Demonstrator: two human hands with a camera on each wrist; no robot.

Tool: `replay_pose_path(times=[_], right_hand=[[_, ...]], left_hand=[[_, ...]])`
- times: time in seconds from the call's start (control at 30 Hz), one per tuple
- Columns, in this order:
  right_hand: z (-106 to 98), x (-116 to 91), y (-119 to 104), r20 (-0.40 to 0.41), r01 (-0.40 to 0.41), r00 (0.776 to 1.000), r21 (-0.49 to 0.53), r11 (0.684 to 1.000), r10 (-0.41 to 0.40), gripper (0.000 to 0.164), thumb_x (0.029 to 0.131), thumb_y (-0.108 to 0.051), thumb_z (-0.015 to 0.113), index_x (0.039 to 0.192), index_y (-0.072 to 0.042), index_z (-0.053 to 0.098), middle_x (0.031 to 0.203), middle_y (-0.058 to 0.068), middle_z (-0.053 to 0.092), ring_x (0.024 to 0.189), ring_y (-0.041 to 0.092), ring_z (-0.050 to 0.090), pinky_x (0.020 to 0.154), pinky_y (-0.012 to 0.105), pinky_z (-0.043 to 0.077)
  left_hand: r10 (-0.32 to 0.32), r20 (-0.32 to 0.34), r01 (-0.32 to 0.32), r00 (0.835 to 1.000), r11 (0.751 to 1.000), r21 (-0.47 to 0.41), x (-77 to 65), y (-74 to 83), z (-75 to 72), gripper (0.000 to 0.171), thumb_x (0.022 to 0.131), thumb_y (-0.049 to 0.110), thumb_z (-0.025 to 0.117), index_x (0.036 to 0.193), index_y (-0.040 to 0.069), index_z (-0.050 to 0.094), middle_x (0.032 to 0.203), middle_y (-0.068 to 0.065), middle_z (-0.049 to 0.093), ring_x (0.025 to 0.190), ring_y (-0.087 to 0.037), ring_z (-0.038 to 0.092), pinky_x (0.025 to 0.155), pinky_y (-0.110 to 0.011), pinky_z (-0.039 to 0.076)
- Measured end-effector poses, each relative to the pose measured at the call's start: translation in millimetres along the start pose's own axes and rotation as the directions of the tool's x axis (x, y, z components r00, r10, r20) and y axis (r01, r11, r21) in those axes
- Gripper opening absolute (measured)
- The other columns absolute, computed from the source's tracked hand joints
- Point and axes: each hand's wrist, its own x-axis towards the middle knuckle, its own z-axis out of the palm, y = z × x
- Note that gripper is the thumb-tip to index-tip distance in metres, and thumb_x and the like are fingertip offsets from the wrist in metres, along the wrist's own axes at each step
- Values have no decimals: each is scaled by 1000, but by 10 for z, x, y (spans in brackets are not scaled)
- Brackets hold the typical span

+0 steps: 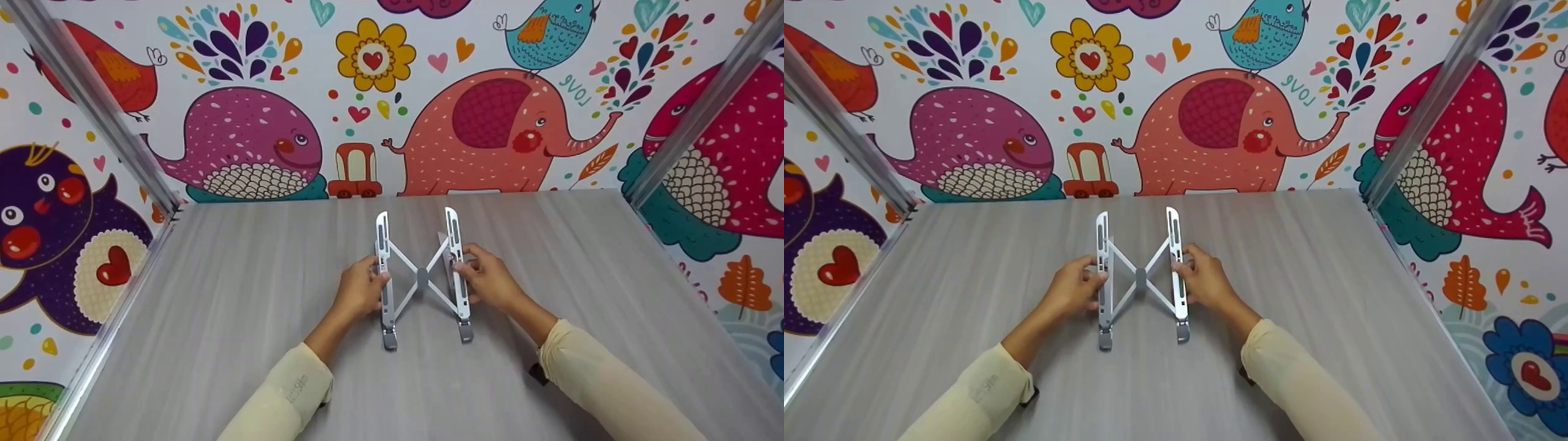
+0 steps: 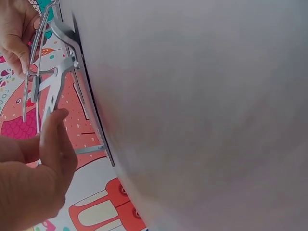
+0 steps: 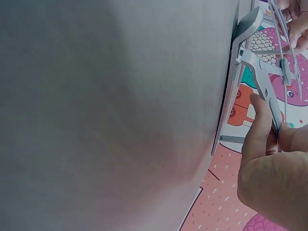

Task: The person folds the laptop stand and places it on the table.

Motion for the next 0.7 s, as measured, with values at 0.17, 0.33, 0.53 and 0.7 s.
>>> replay_pose_path(times=[0.17, 0.33, 0.53, 0.7], right_hand=[[11, 5, -7, 5, -11, 1000, 15, 1000, 11, 25, 102, -16, 62, 126, -11, 59, 88, 13, 70, 71, 23, 70, 54, 42, 61], [18, 12, -19, 7, -18, 1000, 34, 999, 17, 25, 102, -14, 63, 126, -9, 58, 87, 13, 69, 71, 25, 71, 53, 44, 61], [36, 15, -13, 6, -14, 1000, 44, 999, 14, 26, 102, -13, 62, 127, -9, 58, 88, 13, 69, 71, 23, 70, 53, 44, 61], [62, 21, -27, 12, 1, 1000, 52, 999, -2, 27, 102, -13, 63, 128, -9, 58, 89, 16, 71, 70, 22, 70, 53, 45, 61]], left_hand=[[0, -5, 0, 1000, 1000, 12, 7, 11, 9, 29, 100, 9, 63, 128, 3, 63, 78, -4, 60, 57, -15, 60, 48, -26, 53], [16, -6, -16, 1000, 1000, 18, 6, 33, 18, 26, 100, 8, 62, 125, 1, 63, 77, -5, 59, 56, -14, 59, 47, -26, 53], [47, -15, -46, 999, 998, 43, 9, 37, 37, 23, 100, 7, 62, 121, -1, 64, 75, -4, 60, 56, -13, 57, 47, -26, 51], [45, -17, -44, 999, 997, 56, 15, 41, 57, 23, 100, 8, 61, 122, -1, 63, 77, -9, 66, 57, -12, 58, 47, -24, 49]])
